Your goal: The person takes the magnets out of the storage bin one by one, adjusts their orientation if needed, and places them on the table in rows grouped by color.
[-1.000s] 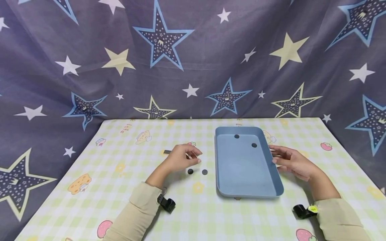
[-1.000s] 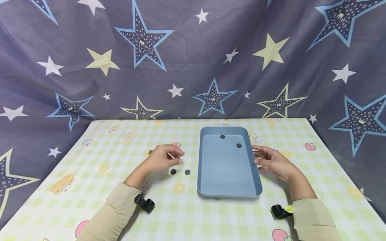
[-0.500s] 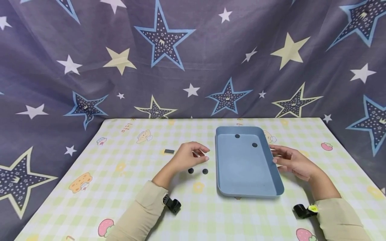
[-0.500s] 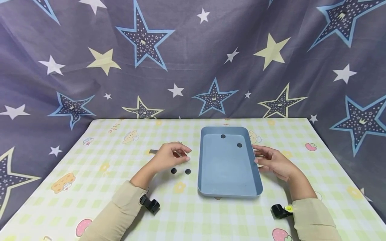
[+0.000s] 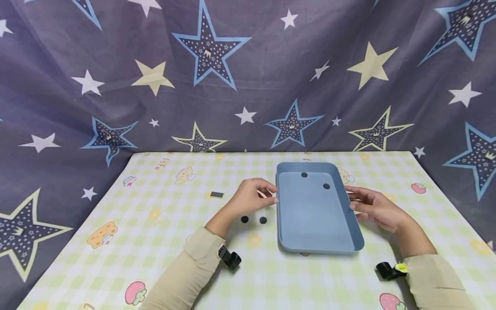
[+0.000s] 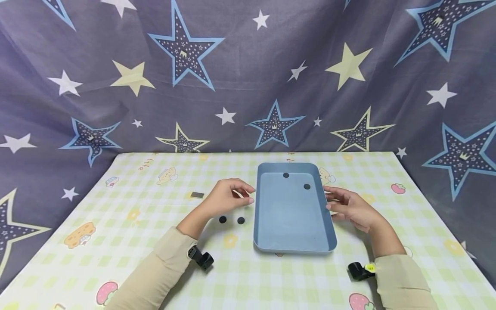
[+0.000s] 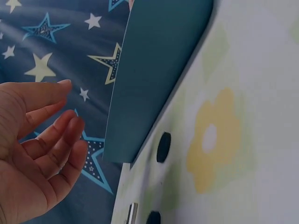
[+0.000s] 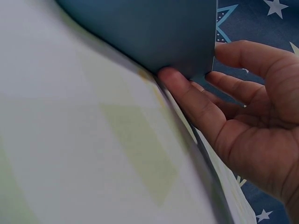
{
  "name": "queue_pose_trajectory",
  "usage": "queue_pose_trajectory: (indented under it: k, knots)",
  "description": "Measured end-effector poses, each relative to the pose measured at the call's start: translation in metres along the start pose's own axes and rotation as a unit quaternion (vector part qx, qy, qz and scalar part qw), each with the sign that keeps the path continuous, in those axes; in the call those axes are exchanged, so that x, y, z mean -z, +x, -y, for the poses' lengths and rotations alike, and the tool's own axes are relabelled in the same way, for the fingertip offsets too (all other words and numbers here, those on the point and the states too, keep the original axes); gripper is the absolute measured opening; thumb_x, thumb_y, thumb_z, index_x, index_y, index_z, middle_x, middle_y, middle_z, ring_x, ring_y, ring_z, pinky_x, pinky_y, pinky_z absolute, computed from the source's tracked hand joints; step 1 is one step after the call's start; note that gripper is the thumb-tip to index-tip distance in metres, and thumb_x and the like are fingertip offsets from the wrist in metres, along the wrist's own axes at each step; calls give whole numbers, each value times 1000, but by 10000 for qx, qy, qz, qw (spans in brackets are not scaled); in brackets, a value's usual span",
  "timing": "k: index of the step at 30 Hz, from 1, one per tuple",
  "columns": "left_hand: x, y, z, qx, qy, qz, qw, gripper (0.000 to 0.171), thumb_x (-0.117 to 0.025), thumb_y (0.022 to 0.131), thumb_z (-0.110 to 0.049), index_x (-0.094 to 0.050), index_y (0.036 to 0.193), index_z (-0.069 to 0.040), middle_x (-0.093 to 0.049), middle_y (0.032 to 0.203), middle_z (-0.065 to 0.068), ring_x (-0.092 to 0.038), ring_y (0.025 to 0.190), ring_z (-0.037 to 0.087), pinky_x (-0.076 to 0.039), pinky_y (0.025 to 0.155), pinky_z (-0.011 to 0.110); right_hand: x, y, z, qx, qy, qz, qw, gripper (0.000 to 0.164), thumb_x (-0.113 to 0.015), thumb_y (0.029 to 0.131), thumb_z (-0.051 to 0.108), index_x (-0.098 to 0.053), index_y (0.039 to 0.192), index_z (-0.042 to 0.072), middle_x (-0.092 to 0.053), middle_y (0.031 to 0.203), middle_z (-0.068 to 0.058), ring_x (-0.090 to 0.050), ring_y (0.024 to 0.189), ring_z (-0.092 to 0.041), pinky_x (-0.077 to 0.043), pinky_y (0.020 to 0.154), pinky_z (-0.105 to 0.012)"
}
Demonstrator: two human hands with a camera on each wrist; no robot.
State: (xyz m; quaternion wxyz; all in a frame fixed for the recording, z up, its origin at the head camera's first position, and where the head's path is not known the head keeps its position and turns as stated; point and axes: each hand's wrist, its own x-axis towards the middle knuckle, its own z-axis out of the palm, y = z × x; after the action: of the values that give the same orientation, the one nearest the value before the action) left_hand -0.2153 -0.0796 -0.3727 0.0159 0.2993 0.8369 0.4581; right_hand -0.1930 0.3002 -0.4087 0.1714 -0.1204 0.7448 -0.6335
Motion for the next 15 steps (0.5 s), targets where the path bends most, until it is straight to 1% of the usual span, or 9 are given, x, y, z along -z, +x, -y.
queue_pose_trajectory:
  k: [2,4,5,6,8,9,11,12,15]
  knots:
    - [-1,3,-3,79,52,11,10000,23,-78,84,-12,-74,105,-6,-72,102,9,-66,82,8,-51,89,32,0,0,0,-17,10,-6,10000,66,-58,98,5,-20,150,-11,-50,128,6,-60,106,-9,-56,82,-34]
    - [-1,6,-6,162,137,-9,9998,23,-79,83,-15,-75,105,-11,-73,99,2,-66,81,5,-38,100,45,0,0,-1,-23,19,-9,10000,66,-58,98,5,-20,150,-11,-51,128,6,-60,106,-9,-56,82,-34]
    - [-1,8,-7,194,174,-16,9997,23,-79,83,-16,-75,105,-14,-73,98,0,-66,81,3,-31,101,52,0,0,-1,-25,23,-11,10000,66,-58,97,5,-20,149,-11,-51,128,6,-60,105,-9,-56,82,-34]
    - [-2,10,-8,202,163,-10,9997,22,-79,83,-16,-75,105,-14,-73,98,-2,-66,82,3,-31,101,52,0,0,-1,-22,24,-12,10000,66,-58,97,5,-20,150,-11,-51,128,6,-60,106,-9,-56,82,-33]
    - [-3,14,-10,191,113,12,9998,22,-79,83,-15,-75,105,-14,-72,100,-1,-66,83,4,-33,102,47,0,0,-1,-21,26,-16,10000,66,-58,98,5,-20,150,-11,-51,128,6,-60,106,-9,-56,82,-34]
    - [-4,16,-12,163,41,32,9999,22,-79,82,-13,-75,104,-13,-72,101,0,-66,84,6,-42,98,38,0,-1,-1,-21,25,-17,10000,66,-58,98,5,-21,150,-11,-51,128,5,-60,106,-9,-56,82,-34]
    - [-5,20,-13,102,-99,80,9999,23,-79,82,-10,-75,104,-9,-72,103,4,-67,86,10,-53,82,26,0,-1,-1,-27,22,-27,10000,66,-58,98,6,-21,150,-11,-51,128,3,-60,106,-9,-56,82,-34]
    - [-5,22,-14,71,-157,99,9998,23,-79,82,-8,-75,104,-7,-72,104,6,-66,87,12,-56,75,26,0,0,0,-30,21,-27,10000,66,-58,98,6,-21,150,-10,-51,128,3,-60,106,-9,-56,82,-34]
    - [-5,26,-17,59,-156,94,9998,23,-79,81,-7,-75,103,-6,-72,101,5,-66,85,13,-55,71,21,0,0,0,-26,3,-22,10000,66,-58,98,6,-21,150,-10,-51,129,0,-60,107,-9,-56,82,-34]
